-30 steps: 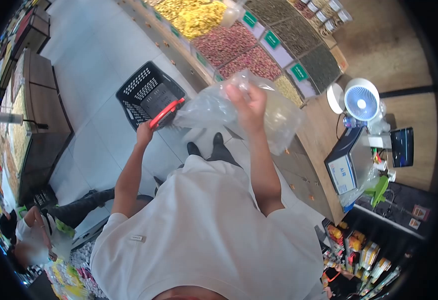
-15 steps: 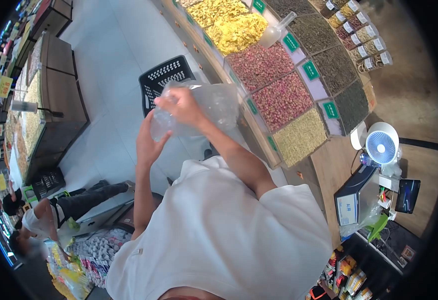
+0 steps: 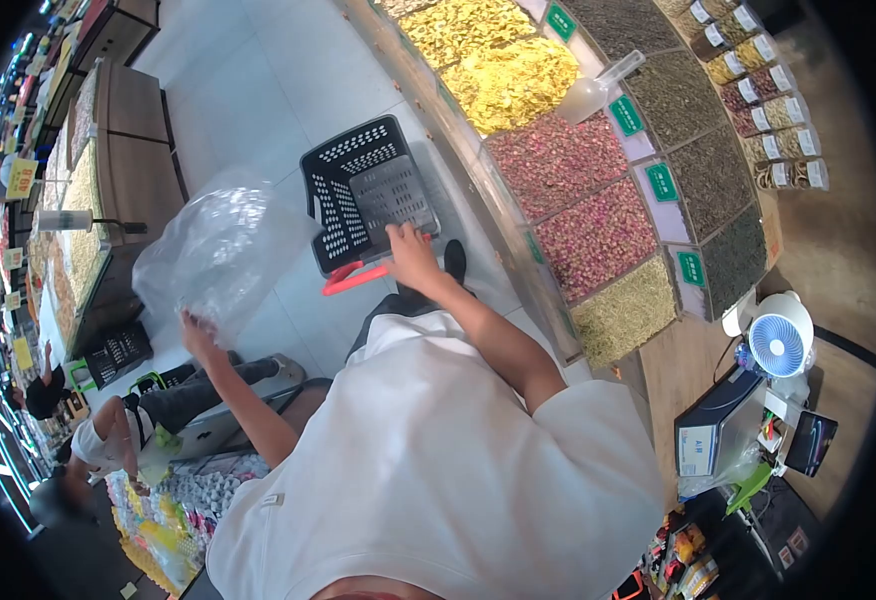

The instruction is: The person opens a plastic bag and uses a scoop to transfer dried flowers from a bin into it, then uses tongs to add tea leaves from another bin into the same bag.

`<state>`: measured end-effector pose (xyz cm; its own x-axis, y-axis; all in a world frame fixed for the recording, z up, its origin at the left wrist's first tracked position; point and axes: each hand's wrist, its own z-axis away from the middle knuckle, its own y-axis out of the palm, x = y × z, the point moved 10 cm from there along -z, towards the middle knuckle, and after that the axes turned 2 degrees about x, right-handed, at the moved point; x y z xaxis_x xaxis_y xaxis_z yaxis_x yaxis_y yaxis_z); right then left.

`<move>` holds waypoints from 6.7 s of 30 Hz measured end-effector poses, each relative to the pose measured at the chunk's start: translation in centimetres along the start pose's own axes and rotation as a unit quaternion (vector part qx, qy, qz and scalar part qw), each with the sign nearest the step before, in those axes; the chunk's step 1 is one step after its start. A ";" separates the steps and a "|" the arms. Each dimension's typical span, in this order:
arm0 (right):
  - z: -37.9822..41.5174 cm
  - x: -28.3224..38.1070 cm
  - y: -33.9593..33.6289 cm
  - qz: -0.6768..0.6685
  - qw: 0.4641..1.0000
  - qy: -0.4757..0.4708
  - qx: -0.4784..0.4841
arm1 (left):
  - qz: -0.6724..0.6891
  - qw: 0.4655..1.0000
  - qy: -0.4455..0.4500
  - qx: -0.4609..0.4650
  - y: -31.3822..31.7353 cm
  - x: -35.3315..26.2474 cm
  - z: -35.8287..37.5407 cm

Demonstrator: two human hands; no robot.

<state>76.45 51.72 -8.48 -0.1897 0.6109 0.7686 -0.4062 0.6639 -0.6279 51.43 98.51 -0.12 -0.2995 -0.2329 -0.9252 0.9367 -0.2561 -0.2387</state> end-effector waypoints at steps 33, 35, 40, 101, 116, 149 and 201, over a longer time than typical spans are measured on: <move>-3.5 5.8 -6.5 -0.228 0.946 0.129 -0.189 | -0.214 0.533 0.541 0.614 36.9 -8.2 25.0; -2.1 2.9 -8.1 -0.211 0.913 0.118 -0.328 | -0.187 0.632 0.436 0.612 38.3 -7.8 22.4; -0.5 0.2 -11.6 -0.118 0.926 0.161 -0.322 | -0.117 0.738 0.450 0.490 38.0 -9.1 17.3; 7.2 -7.7 -41.4 0.287 0.806 0.428 -0.293 | -0.368 0.677 0.428 0.473 57.3 0.8 2.4; 2.4 -9.2 -24.2 -0.296 0.621 0.322 -0.650 | -0.373 0.634 0.493 0.464 63.8 -2.1 -2.4; -7.9 9.0 3.1 -0.334 0.463 0.366 -0.735 | -0.356 0.553 0.548 0.517 75.2 -5.7 -15.3; -8.1 -18.5 -48.8 -0.012 0.767 0.627 -0.138 | -0.445 0.612 0.386 0.528 73.2 -4.6 -15.5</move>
<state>107.00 11.52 7.00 0.8934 0.4168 0.1677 -0.1583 0.6413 -0.7508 124.21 95.43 -17.89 -0.0500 0.8477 -0.5281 -0.2966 -0.5175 -0.8027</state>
